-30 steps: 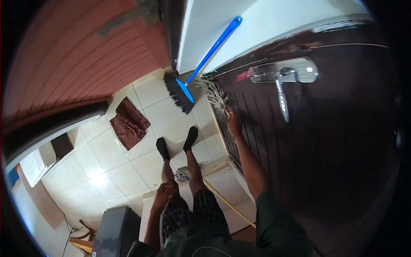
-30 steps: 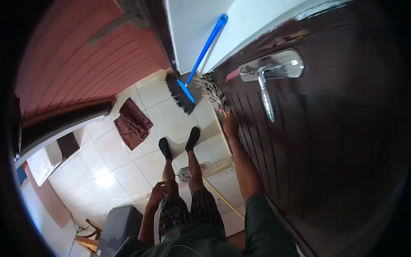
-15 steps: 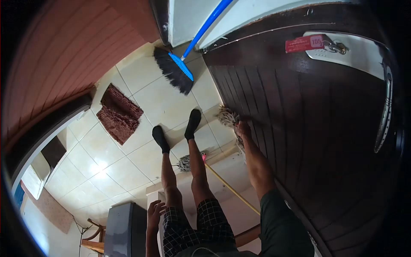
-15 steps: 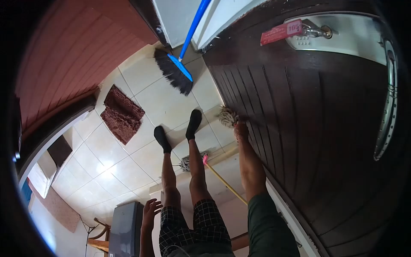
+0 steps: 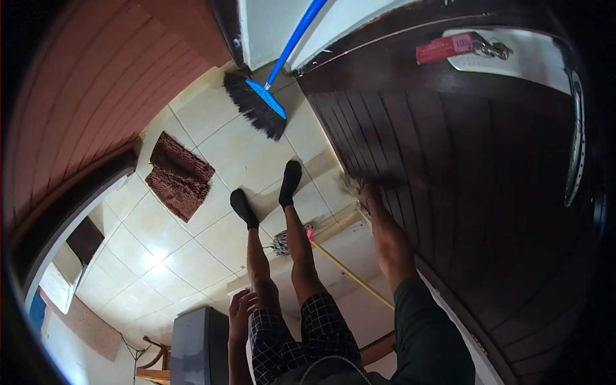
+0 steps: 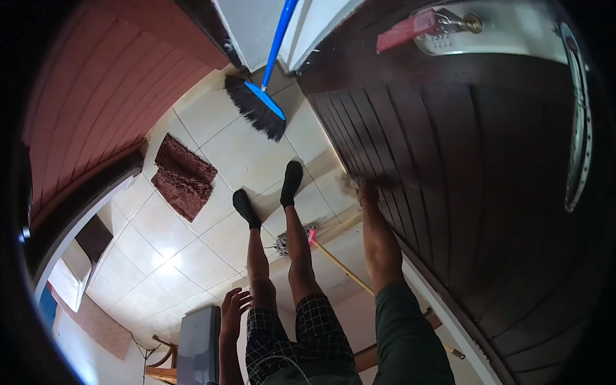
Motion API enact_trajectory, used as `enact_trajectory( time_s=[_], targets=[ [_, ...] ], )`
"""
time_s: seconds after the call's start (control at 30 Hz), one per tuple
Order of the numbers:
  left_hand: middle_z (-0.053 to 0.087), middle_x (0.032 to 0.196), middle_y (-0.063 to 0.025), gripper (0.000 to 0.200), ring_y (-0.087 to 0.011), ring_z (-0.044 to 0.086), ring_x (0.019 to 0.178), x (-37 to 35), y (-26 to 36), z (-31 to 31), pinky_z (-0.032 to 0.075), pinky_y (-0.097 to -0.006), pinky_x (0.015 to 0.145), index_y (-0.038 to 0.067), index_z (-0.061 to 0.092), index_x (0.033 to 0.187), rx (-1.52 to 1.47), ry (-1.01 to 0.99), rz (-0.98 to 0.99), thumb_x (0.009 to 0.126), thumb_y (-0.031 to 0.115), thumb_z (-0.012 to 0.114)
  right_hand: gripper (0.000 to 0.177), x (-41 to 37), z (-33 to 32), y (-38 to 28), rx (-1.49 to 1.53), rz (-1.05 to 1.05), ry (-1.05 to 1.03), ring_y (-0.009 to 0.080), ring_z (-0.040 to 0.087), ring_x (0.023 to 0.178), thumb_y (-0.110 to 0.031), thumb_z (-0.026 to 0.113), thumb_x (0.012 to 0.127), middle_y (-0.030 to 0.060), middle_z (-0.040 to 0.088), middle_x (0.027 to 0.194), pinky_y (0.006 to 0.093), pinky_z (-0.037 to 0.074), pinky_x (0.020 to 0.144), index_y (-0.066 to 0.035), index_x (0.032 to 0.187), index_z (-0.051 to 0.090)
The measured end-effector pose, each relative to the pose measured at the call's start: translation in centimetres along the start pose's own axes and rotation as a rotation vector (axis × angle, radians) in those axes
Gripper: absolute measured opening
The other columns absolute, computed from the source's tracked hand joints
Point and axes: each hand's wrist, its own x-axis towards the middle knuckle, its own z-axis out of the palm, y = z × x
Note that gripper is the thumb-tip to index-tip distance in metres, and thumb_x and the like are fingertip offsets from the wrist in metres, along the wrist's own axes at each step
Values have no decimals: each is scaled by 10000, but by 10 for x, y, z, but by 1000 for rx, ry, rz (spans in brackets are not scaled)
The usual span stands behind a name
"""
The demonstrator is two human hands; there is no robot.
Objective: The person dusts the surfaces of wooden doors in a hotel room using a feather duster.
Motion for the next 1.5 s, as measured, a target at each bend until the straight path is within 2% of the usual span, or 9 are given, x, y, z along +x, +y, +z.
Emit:
enact_trajectory(
  time_s=[0.33,0.47,0.53,0.63,0.83,0.97,1.23,1.4,1.5],
  targets=[
    [651,1128,-134,366,-180,642,1012,3,-17,-16,511,-301,844,8,474,1296,69,-10,-1,1040,269,457,453,-72,-80,-41,140,-144,94,425,663,867,-73,510,912,234,663,919,525,532,717,-251,1328,507],
    [615,1215,-159,385,-229,624,1080,-3,-7,-25,486,-352,875,55,474,1310,131,-26,17,1038,328,458,571,-45,28,55,-126,-65,318,416,657,876,-50,488,868,243,671,904,502,523,785,-259,1399,495],
    [612,1220,-166,399,-237,622,1086,-6,-2,-29,487,-355,878,46,468,1313,176,-16,18,1034,332,462,420,-44,26,66,-145,-4,-25,413,660,899,-101,469,902,226,680,914,486,533,793,-198,1296,577],
    [618,1209,-176,402,-250,623,1090,-7,2,-38,485,-369,890,30,475,1299,242,11,10,1026,324,467,305,-95,-28,39,48,-57,36,386,671,961,-189,456,953,235,682,1005,468,546,817,-132,1191,637],
    [615,1218,-168,420,-242,623,1089,-9,13,-48,489,-361,883,36,473,1313,346,-4,38,1034,350,454,295,-97,64,105,-71,145,24,394,660,902,-142,526,889,229,672,937,528,512,774,-161,1176,587],
    [612,1222,-163,424,-239,622,1086,-5,16,-55,492,-354,873,33,468,1320,390,-30,55,1038,348,451,266,-142,28,87,74,48,104,404,657,917,-143,510,905,237,671,944,547,510,799,-153,1154,603],
    [613,1224,-163,438,-237,622,1084,-9,35,-59,489,-353,868,29,462,1330,441,-46,83,1038,355,443,509,-188,87,159,-149,22,328,377,685,843,-104,434,942,213,675,900,482,557,690,-270,1423,447],
    [615,1219,-163,431,-232,627,1077,-4,38,-60,495,-349,861,33,465,1321,466,-59,102,1039,358,443,496,-237,24,154,-92,277,-160,388,663,966,-117,479,914,226,654,1080,502,542,815,-248,1393,481],
    [615,1221,-165,441,-231,626,1084,-3,40,-58,495,-344,863,27,458,1324,473,-86,111,1038,362,445,318,-234,31,151,-21,208,44,415,672,840,-145,459,947,238,667,938,518,549,730,-141,1254,538]
  ],
)
